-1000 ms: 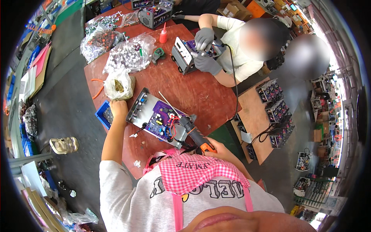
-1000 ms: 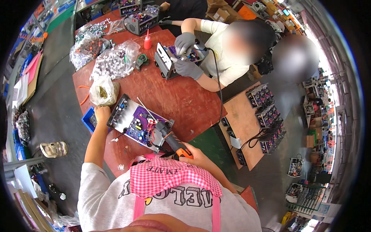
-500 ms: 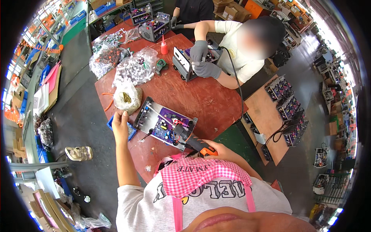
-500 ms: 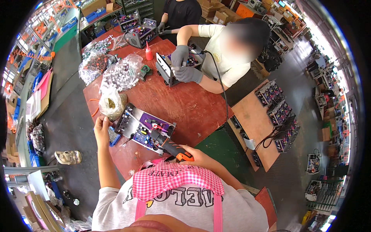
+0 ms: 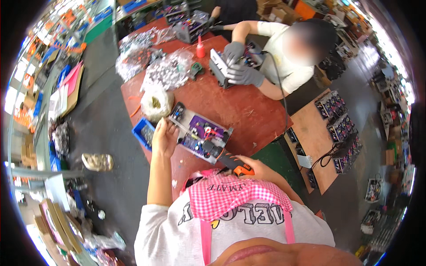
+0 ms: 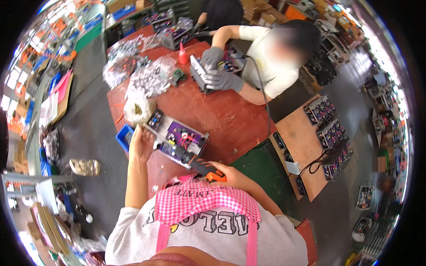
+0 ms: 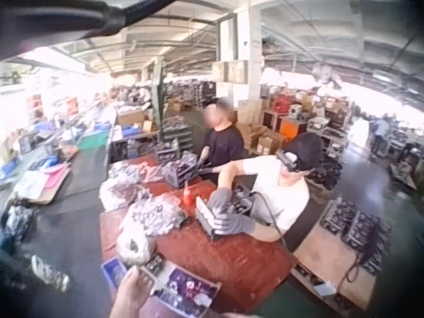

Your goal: Assembling the internal electronic components and wiring of an inverter or solar unit chassis.

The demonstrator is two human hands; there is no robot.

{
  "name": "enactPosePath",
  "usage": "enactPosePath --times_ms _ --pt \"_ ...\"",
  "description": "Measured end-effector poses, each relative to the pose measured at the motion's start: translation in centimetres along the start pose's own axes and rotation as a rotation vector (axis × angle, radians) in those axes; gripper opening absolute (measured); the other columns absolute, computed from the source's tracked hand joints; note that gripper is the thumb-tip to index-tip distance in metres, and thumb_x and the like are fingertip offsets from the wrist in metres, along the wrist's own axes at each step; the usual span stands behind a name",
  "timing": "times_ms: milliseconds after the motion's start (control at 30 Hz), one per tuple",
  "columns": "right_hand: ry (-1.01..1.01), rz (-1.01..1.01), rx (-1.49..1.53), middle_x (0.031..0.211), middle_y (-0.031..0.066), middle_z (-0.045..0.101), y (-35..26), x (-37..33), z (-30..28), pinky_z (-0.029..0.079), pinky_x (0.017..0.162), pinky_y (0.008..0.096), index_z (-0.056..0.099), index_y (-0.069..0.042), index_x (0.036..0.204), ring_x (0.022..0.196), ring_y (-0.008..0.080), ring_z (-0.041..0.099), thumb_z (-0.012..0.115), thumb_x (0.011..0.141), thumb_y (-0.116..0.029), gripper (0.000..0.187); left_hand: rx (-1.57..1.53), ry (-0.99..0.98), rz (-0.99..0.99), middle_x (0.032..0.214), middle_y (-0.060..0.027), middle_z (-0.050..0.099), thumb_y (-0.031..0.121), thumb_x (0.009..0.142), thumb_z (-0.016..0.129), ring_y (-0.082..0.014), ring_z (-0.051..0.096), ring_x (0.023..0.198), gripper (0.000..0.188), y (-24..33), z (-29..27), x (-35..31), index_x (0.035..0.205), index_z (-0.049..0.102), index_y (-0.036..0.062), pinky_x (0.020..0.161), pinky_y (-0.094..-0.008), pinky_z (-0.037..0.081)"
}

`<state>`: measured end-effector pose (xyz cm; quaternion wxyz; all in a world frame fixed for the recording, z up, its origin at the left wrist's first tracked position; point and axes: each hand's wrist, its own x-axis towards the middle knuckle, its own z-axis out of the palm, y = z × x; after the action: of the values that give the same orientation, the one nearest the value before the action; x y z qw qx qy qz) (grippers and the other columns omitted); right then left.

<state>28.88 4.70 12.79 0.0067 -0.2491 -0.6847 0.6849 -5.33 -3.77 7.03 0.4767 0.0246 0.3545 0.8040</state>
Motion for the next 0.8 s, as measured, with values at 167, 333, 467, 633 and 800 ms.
enactPosePath --times_ms 167,333,467,633,800 --pt "0.043 0.104 0.099 0.128 0.0114 0.058 -0.7 -0.5 0.4 0.042 0.101 0.0297 0.044 -0.002 0.145 0.115 0.0177 0.056 0.077 0.084 -0.020 0.071 -0.119 -0.100 -0.076 0.082 0.0021 0.062 0.031 0.099 0.060 -0.0122 0.060 0.075 0.021 -0.3 0.1 0.6 0.096 0.062 0.0104 0.074 -0.0289 0.055" --pt "0.036 0.124 0.067 0.127 0.0122 0.060 0.4 -0.2 0.3 0.044 0.098 0.0299 0.043 -0.004 0.146 0.112 0.0178 0.058 0.078 0.082 -0.018 0.074 -0.125 -0.098 -0.064 0.087 -0.0001 0.066 0.028 0.099 0.061 -0.0131 0.063 0.079 0.019 -0.2 0.4 0.2 0.098 0.064 0.0092 0.075 -0.0298 0.056" --pt "0.014 0.113 0.019 0.126 0.0125 0.060 0.4 0.1 0.2 0.044 0.098 0.0301 0.044 -0.004 0.145 0.111 0.0177 0.058 0.078 0.082 -0.018 0.074 -0.132 -0.114 -0.062 0.089 -0.0009 0.067 0.026 0.099 0.060 -0.0130 0.063 0.079 0.019 0.1 0.4 0.0 0.100 0.065 0.0085 0.075 -0.0303 0.056" --pt "0.017 0.130 0.016 0.125 0.0117 0.060 -0.6 0.1 0.3 0.044 0.097 0.0302 0.044 -0.004 0.145 0.109 0.0174 0.058 0.078 0.082 -0.018 0.073 -0.126 -0.159 -0.054 0.093 -0.0030 0.068 0.023 0.100 0.059 -0.0142 0.065 0.082 0.019 0.2 0.1 0.3 0.104 0.065 0.0062 0.077 -0.0305 0.057" --pt "-0.005 0.141 0.051 0.125 0.0104 0.059 -1.1 0.2 0.1 0.043 0.098 0.0299 0.043 -0.004 0.145 0.110 0.0164 0.057 0.078 0.082 -0.017 0.073 -0.085 -0.137 -0.028 0.096 -0.0037 0.068 0.020 0.100 0.058 -0.0150 0.066 0.082 0.018 0.6 0.0 0.1 0.106 0.065 0.0050 0.077 -0.0306 0.057"
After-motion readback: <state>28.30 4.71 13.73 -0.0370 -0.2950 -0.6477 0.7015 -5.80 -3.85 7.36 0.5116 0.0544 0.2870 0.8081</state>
